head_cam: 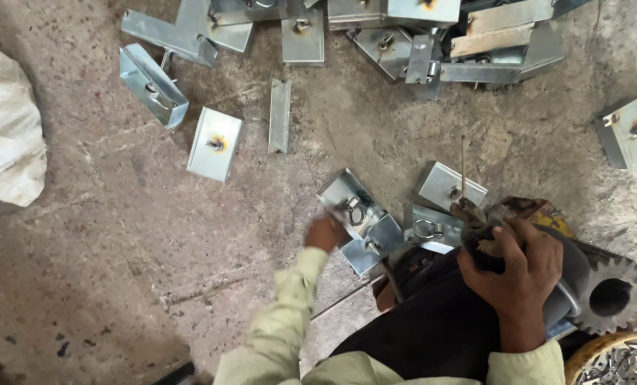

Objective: The person spot welds small metal plates onto rectangular metal boxes using a handheld welding tool, then picks up and sorts various metal components from the floor into a bucket.

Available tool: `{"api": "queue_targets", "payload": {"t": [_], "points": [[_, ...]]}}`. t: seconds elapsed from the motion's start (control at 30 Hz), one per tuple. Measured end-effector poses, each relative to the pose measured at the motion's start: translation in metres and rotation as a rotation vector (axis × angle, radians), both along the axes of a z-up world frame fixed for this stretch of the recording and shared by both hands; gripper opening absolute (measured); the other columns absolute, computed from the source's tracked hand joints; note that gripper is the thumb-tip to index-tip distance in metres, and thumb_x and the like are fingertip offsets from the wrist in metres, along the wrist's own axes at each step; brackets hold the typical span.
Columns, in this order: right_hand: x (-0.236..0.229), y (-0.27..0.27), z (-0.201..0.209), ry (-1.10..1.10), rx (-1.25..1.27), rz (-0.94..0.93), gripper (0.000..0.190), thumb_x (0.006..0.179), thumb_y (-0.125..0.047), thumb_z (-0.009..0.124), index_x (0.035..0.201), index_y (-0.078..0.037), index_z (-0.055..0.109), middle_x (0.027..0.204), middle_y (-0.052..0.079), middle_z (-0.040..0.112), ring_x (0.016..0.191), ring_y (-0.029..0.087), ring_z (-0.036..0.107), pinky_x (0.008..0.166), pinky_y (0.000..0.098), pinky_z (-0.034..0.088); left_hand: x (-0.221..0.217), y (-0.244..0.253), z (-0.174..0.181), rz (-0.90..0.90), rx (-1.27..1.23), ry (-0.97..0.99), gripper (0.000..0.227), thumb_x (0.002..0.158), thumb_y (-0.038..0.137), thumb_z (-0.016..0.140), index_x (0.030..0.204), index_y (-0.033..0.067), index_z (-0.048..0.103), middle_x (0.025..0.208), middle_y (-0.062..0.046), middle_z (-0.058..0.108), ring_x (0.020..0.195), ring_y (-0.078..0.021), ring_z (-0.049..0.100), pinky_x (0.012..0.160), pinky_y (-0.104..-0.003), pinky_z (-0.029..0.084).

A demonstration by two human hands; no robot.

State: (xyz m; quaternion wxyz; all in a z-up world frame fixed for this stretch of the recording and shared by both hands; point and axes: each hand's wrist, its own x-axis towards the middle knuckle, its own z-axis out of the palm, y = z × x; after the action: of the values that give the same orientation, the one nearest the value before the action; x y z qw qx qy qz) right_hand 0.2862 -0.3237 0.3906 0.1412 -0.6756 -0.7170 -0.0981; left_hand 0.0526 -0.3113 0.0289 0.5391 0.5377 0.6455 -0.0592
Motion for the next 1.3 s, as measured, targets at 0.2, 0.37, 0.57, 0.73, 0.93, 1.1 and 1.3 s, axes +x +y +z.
{"api": "queue_targets", "payload": {"t": [0.2,0.37,0.57,0.73,0.93,1.1,1.3], "points": [[-0.006,0.007,-0.001,-0.004,0.007,-0.033,0.059,0.072,-0.025,0.090,0.121,-0.012,0.059,0.122,0.015,0.065,0.105,0.038,0.064,0.089,0.0512,0.050,-0.061,0.180,0.032,0.200,0.712,0.395,0.074,0.080,0.046,0.080,0.135,0.0070,0.050,0.129,-0.019,0.054,0.117,-0.0405,0.057,0.083,-0.054,0.054],[-0.006,0.008,0.001,-0.004,0.013,-0.050,0.059,0.073,-0.026,0.090,0.121,-0.011,0.060,0.123,0.015,0.064,0.107,0.038,0.064,0.092,0.0509,0.051,-0.061,0.227,0.028,0.106,0.473,0.523,0.072,0.071,0.033,0.086,0.130,0.0104,0.051,0.126,-0.012,0.054,0.115,-0.0349,0.057,0.085,-0.053,0.054],[-0.005,0.007,-0.001,-0.010,0.007,-0.053,0.057,0.073,-0.026,0.089,0.120,-0.010,0.061,0.123,0.014,0.065,0.108,0.037,0.065,0.093,0.0507,0.051,-0.059,0.212,-0.035,0.120,0.654,0.606,0.039,0.087,0.011,0.074,0.122,0.0068,0.056,0.118,-0.013,0.061,0.102,-0.0360,0.066,0.074,-0.046,0.060],[-0.003,0.006,-0.001,-0.012,0.004,-0.065,0.058,0.073,-0.026,0.089,0.121,-0.011,0.061,0.124,0.013,0.065,0.108,0.036,0.065,0.093,0.0499,0.051,-0.091,0.202,-0.034,0.169,0.431,0.412,0.023,0.085,0.011,0.072,0.108,0.0053,0.068,0.110,-0.019,0.071,0.099,-0.0374,0.072,0.086,-0.046,0.060],[-0.003,0.007,-0.001,-0.022,-0.001,-0.055,0.061,0.075,-0.027,0.090,0.124,-0.012,0.058,0.125,0.013,0.065,0.109,0.037,0.065,0.092,0.0496,0.050,-0.110,0.057,0.027,0.186,0.220,0.087,0.021,0.091,0.025,0.064,0.096,0.0064,0.071,0.095,-0.019,0.075,0.086,-0.0381,0.074,0.084,-0.047,0.059],[-0.005,0.003,-0.002,-0.029,-0.008,-0.041,0.061,0.077,-0.025,0.089,0.127,-0.013,0.057,0.129,0.013,0.065,0.106,0.036,0.065,0.091,0.0476,0.050,-0.130,0.011,0.043,0.242,-0.060,-0.076,0.062,0.082,0.038,0.079,0.134,0.0098,0.061,0.128,-0.013,0.071,0.123,-0.0292,0.066,0.109,-0.039,0.048],[-0.002,0.003,-0.003,-0.061,0.005,-0.027,0.063,0.076,-0.026,0.091,0.127,-0.013,0.056,0.129,0.014,0.064,0.111,0.039,0.064,0.090,0.0491,0.051,-0.205,0.139,-0.022,0.329,0.323,0.424,0.138,0.067,0.052,0.093,0.165,0.0102,0.005,0.171,-0.019,0.015,0.155,-0.0380,0.023,0.120,-0.055,0.031]]}}
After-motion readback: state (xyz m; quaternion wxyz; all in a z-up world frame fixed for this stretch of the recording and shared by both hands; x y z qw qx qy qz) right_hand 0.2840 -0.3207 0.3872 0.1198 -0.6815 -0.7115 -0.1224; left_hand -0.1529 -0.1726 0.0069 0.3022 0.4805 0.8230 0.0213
